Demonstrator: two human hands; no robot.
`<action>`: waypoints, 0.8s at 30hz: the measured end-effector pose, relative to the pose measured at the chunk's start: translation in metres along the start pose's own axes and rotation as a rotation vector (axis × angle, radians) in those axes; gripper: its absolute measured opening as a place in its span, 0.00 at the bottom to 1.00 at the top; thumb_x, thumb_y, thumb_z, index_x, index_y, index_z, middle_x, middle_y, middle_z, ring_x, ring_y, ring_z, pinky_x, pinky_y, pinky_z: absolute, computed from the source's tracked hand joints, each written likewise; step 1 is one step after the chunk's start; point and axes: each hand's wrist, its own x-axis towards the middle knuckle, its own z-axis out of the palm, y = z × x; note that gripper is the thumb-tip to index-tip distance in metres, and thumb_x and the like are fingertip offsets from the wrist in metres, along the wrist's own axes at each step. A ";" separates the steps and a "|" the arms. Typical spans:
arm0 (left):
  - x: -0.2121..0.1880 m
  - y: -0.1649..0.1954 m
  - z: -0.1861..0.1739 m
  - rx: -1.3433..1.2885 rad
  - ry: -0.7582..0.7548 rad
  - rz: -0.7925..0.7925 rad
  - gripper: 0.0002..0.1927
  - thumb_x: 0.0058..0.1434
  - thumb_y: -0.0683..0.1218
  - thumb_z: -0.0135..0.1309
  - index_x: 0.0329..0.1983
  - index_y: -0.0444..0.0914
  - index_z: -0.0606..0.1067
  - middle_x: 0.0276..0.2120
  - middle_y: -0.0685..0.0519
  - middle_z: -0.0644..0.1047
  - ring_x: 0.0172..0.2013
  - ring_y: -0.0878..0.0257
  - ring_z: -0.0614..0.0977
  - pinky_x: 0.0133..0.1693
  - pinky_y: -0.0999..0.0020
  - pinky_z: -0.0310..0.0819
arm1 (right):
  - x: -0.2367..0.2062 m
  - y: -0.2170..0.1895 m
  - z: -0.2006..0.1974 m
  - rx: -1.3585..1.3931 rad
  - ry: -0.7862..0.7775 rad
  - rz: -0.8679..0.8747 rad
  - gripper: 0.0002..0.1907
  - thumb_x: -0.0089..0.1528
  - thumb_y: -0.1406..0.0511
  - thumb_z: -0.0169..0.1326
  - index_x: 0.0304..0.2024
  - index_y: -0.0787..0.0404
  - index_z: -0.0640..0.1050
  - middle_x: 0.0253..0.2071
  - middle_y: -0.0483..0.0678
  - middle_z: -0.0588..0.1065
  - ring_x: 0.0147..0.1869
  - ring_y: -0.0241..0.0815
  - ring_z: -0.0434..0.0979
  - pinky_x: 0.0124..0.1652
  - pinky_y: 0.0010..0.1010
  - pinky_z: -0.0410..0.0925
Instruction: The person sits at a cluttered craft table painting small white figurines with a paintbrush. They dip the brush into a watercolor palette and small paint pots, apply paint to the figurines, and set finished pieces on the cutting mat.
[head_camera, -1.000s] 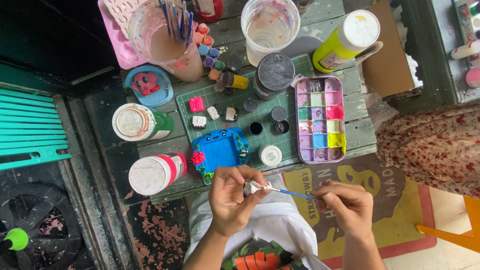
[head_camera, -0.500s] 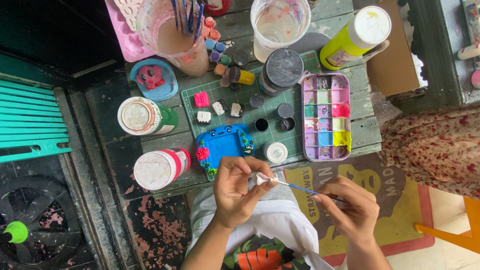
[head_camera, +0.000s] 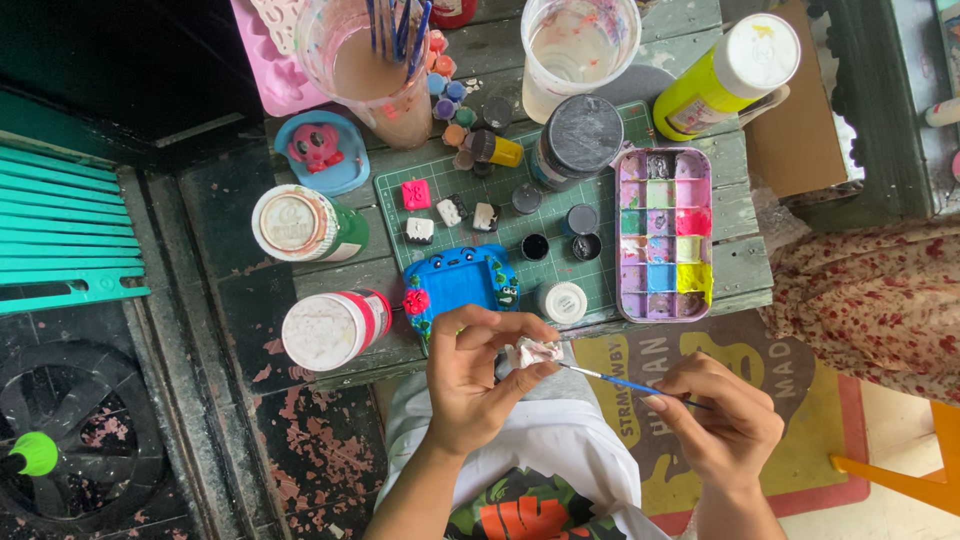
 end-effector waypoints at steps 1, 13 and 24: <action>0.000 0.001 0.000 0.008 -0.004 -0.011 0.31 0.64 0.29 0.61 0.62 0.40 0.59 0.51 0.39 0.78 0.52 0.55 0.83 0.53 0.61 0.80 | 0.001 -0.001 0.000 0.001 -0.005 -0.004 0.10 0.54 0.78 0.64 0.36 0.72 0.77 0.31 0.50 0.76 0.32 0.36 0.73 0.34 0.25 0.64; -0.003 0.008 -0.004 0.102 -0.034 -0.056 0.32 0.63 0.30 0.63 0.61 0.41 0.59 0.47 0.41 0.82 0.48 0.57 0.84 0.46 0.68 0.76 | 0.006 -0.012 0.008 -0.100 -0.019 0.013 0.09 0.53 0.77 0.65 0.35 0.71 0.78 0.29 0.49 0.76 0.30 0.34 0.72 0.31 0.23 0.61; -0.003 0.010 -0.011 0.076 -0.021 0.053 0.31 0.64 0.29 0.61 0.61 0.40 0.57 0.45 0.42 0.81 0.48 0.55 0.84 0.52 0.60 0.82 | 0.000 -0.005 0.004 -0.187 -0.045 0.053 0.07 0.53 0.77 0.64 0.32 0.72 0.79 0.26 0.49 0.76 0.28 0.34 0.70 0.29 0.23 0.60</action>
